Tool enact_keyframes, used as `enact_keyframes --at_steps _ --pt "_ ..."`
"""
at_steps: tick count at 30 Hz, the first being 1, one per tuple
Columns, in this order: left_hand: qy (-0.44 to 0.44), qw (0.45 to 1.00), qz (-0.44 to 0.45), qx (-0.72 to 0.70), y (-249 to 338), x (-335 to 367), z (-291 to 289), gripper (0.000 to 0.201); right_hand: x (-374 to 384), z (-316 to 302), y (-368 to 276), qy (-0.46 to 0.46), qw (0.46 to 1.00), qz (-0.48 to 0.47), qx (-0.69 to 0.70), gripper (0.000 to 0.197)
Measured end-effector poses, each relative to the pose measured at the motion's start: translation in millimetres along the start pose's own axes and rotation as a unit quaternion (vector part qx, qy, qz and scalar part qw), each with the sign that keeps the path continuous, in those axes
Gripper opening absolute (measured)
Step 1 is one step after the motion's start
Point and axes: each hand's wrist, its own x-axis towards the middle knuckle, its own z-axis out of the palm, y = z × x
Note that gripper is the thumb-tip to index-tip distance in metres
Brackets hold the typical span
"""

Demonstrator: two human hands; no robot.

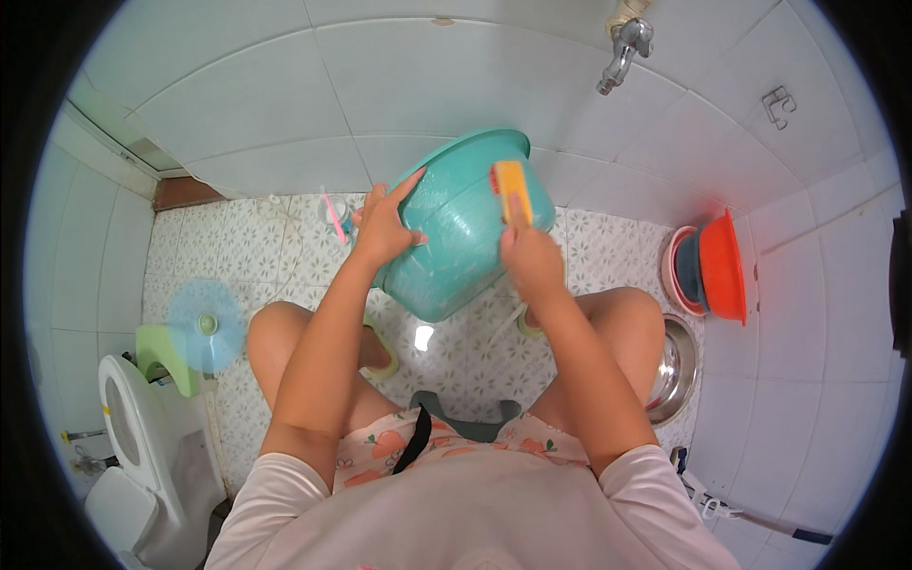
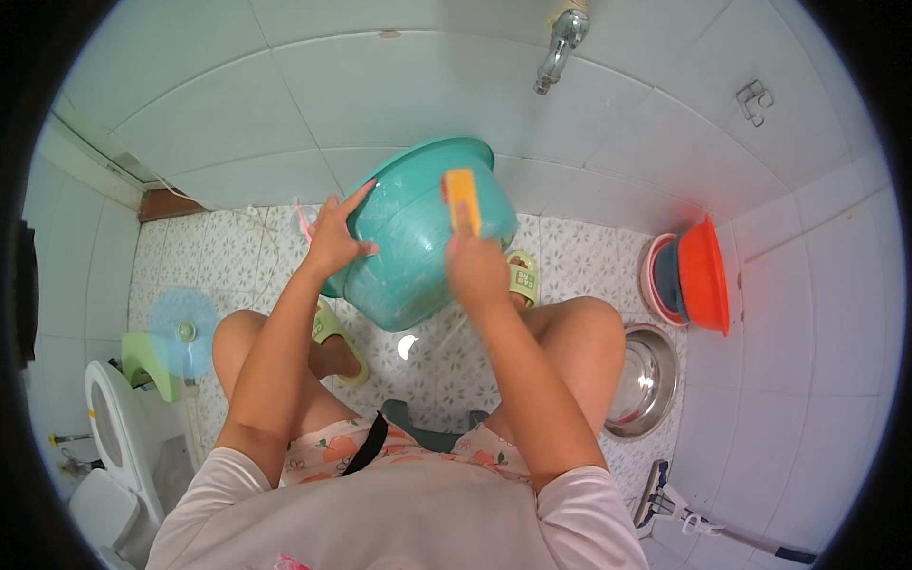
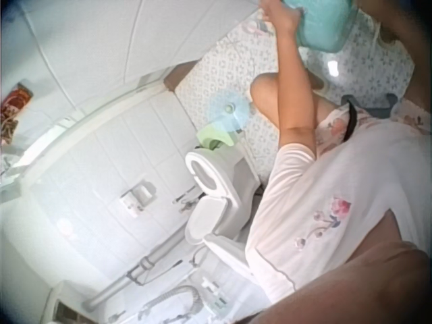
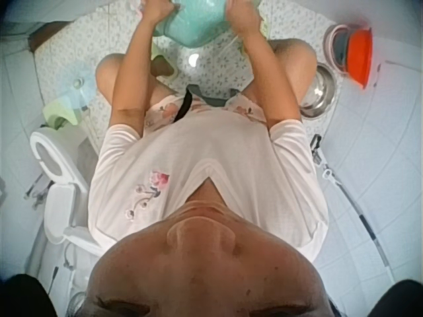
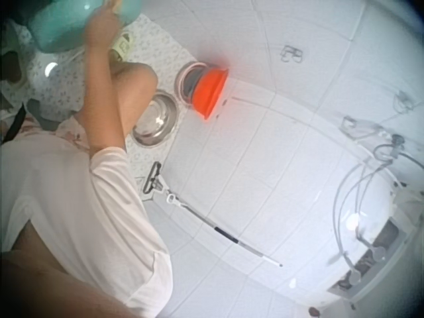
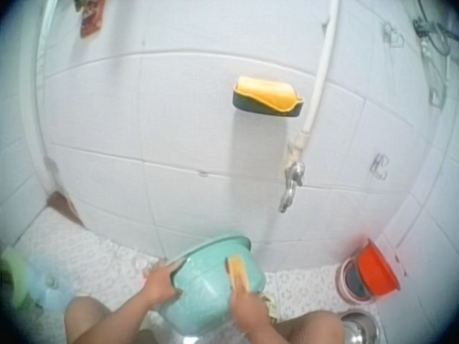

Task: The person cleans a plastic basin by scrubbing its interior and exterior surfaces with a brush, rubbing soap onto the brush, and scrubbing the basin again.

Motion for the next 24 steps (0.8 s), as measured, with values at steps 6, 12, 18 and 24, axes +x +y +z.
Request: enact_keyframes --at_steps 6,12,18,24 --pt "0.014 1.000 0.000 -0.005 -12 -1 1 0.099 -51 15 -47 -0.016 0.987 -0.132 -0.089 0.054" --pt "-0.002 1.000 0.014 -0.006 1 -3 -1 0.100 -1 5 -9 0.071 0.993 -0.036 -0.084 0.055" --pt "0.005 1.000 0.009 -0.007 -5 -4 -1 0.100 -48 21 -44 0.009 0.987 -0.124 -0.099 0.056" --pt "-0.012 1.000 0.016 -0.019 1 -5 -4 0.098 -3 -7 -27 -0.037 0.993 -0.034 -0.102 0.060"
